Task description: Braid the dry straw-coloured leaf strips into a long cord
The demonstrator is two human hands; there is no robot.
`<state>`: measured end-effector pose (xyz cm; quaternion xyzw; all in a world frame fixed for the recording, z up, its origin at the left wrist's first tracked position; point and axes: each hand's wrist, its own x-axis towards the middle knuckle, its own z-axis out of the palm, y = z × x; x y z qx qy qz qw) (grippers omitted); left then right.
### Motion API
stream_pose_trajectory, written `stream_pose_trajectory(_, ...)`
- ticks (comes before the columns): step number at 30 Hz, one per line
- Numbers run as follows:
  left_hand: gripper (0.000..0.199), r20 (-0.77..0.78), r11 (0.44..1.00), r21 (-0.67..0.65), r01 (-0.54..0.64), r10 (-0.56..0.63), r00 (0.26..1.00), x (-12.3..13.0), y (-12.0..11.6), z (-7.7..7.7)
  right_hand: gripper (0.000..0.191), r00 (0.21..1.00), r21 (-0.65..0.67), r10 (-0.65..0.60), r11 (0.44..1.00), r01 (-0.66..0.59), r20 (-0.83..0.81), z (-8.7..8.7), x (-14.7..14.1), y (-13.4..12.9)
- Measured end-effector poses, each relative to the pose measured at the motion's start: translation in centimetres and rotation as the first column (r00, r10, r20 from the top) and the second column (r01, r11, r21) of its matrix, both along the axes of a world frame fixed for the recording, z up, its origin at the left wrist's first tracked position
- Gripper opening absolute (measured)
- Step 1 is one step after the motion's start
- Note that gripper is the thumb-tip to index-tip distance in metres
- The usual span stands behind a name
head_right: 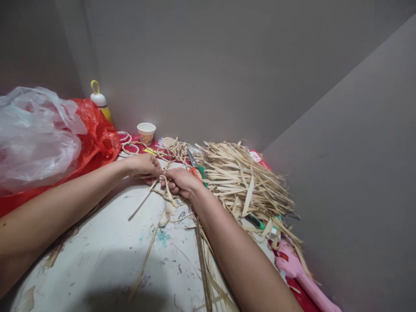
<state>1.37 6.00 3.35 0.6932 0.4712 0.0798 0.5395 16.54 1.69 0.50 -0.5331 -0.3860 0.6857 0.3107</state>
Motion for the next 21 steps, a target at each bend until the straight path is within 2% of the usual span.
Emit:
stream_pose_trajectory(2,0.01,-0.051,0.983,0.173,-0.062,0.072,0.996,-0.1,0.1,0.1,0.016,0.999,0.008,-0.018,1.0,0.018,0.028,0.1,-0.2,-0.1)
stream_pose_trajectory(4,0.009,-0.056,0.939,0.321,-0.121,0.146,0.988,-0.2,0.5,0.2,0.018,0.998,0.024,-0.025,0.999,0.024,0.049,0.1,-0.3,-0.3)
stream_pose_trajectory(6,0.013,-0.057,0.905,0.397,-0.155,0.193,0.98,0.1,0.9,0.1,0.019,0.998,0.039,-0.017,0.999,0.015,0.064,0.2,-0.5,-0.4)
stream_pose_trajectory(9,0.019,-0.093,0.917,0.376,-0.134,0.181,0.979,1.3,1.4,-0.2,0.018,0.997,0.065,-0.001,0.998,-0.004,0.082,0.1,-0.7,-0.6)
stream_pose_trajectory(14,0.007,-0.154,0.943,0.314,-0.112,0.167,0.974,4.0,2.3,-0.6,0.018,0.995,0.105,-0.024,0.994,0.014,0.093,-0.1,-0.6,-0.6)
stream_pose_trajectory(21,0.007,-0.042,0.948,0.227,-0.225,0.241,0.97,5.2,3.3,-1.2,0.019,0.988,0.137,-0.112,0.986,0.097,0.106,-0.2,0.0,0.0)
